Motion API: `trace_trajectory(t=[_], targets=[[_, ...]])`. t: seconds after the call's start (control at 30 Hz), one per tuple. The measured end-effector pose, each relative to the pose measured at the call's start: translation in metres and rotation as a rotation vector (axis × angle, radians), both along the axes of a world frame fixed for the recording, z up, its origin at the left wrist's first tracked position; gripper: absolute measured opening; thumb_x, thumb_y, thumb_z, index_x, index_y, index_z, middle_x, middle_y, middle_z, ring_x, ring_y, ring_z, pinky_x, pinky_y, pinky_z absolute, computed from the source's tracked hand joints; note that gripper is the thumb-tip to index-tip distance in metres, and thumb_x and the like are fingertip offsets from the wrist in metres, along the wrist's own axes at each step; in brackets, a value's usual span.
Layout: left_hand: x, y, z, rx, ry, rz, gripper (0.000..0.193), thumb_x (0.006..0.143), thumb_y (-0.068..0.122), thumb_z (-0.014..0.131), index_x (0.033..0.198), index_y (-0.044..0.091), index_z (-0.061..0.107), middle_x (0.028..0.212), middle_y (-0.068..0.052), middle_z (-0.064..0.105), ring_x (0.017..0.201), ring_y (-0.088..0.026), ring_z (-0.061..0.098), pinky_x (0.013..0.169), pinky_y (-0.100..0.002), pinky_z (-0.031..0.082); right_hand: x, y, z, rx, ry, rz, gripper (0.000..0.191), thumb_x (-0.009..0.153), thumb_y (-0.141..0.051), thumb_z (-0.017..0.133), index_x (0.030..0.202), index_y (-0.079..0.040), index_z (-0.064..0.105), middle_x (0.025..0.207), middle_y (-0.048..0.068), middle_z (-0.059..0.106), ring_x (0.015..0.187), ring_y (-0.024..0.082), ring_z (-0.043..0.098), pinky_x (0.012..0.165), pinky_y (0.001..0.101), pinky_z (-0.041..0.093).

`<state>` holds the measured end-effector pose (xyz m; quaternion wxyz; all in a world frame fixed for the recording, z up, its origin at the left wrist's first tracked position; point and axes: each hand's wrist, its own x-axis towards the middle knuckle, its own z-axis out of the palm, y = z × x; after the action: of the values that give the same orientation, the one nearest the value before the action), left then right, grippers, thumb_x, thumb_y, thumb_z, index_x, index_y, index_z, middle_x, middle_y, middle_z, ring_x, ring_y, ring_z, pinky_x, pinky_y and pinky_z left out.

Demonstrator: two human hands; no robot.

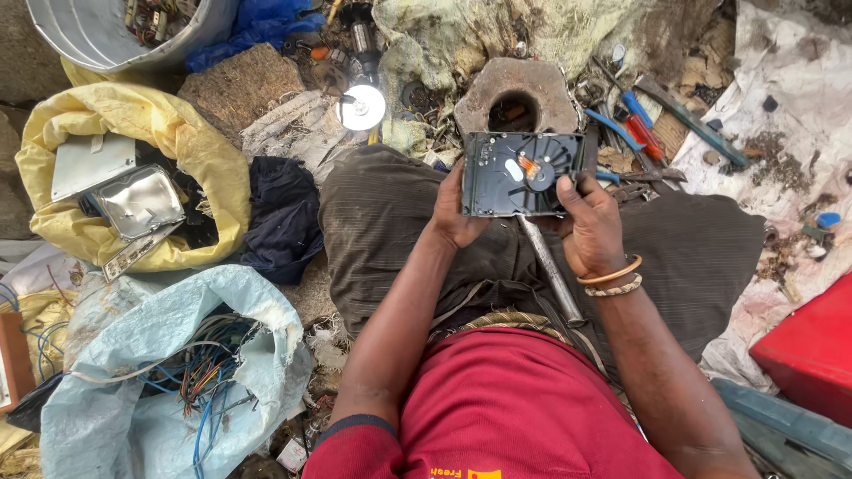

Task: The person uses a hammer to break apart a hard drive and then disassembles a desktop computer case, removing the fan and unscrewing components.

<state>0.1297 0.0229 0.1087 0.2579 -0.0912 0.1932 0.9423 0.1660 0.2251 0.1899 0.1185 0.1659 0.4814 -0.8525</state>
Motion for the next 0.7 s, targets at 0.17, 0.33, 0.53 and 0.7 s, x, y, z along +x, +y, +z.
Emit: trace_trajectory(t=[0.17,0.33,0.53,0.7], targets=[[-0.011,-0.035,0.009,-0.39,-0.008,0.007,0.098,0.098,0.074,0.047,0.146,-0.011,0.052,0.135,-0.029,0.061,0.127,-0.037,0.061,0.108,-0.054,0.052,-0.009,-0.008,0.01,0.054,0.029,-0.009,0.029,0.102,-0.021,0.067,0.126,-0.007,0.057,0.108,0.004,0.071,0.087,0.018,0.074,0.069,0.0367,0.065],[-0.003,-0.051,0.029,-0.959,0.147,-0.186,0.094,0.1,0.055,0.072,0.151,-0.014,0.034,0.151,-0.033,0.041,0.139,-0.039,0.043,0.114,-0.055,0.037,-0.011,-0.009,-0.008,0.206,0.122,0.034,0.037,0.107,-0.021,0.067,0.137,0.0,0.058,0.118,0.006,0.07,0.105,0.015,0.066,0.088,0.0312,0.057],[0.032,-0.108,0.08,-1.557,0.423,-0.298,0.065,0.092,0.051,0.067,0.139,0.007,0.06,0.114,-0.023,0.074,0.102,-0.034,0.072,0.09,-0.051,0.057,-0.039,0.023,-0.007,0.879,0.177,0.368,0.046,0.103,-0.032,0.066,0.135,0.002,0.065,0.117,0.012,0.07,0.103,0.017,0.065,0.089,0.0335,0.052],[0.047,-0.162,0.124,-1.116,0.139,-0.285,0.04,0.099,0.032,0.064,0.124,0.001,0.068,0.098,-0.015,0.077,0.081,-0.022,0.076,0.067,-0.037,0.062,-0.133,-0.005,-0.008,1.167,-0.056,1.29,0.052,0.096,-0.048,0.062,0.131,-0.011,0.074,0.11,0.016,0.077,0.088,0.034,0.075,0.081,0.0496,0.063]])
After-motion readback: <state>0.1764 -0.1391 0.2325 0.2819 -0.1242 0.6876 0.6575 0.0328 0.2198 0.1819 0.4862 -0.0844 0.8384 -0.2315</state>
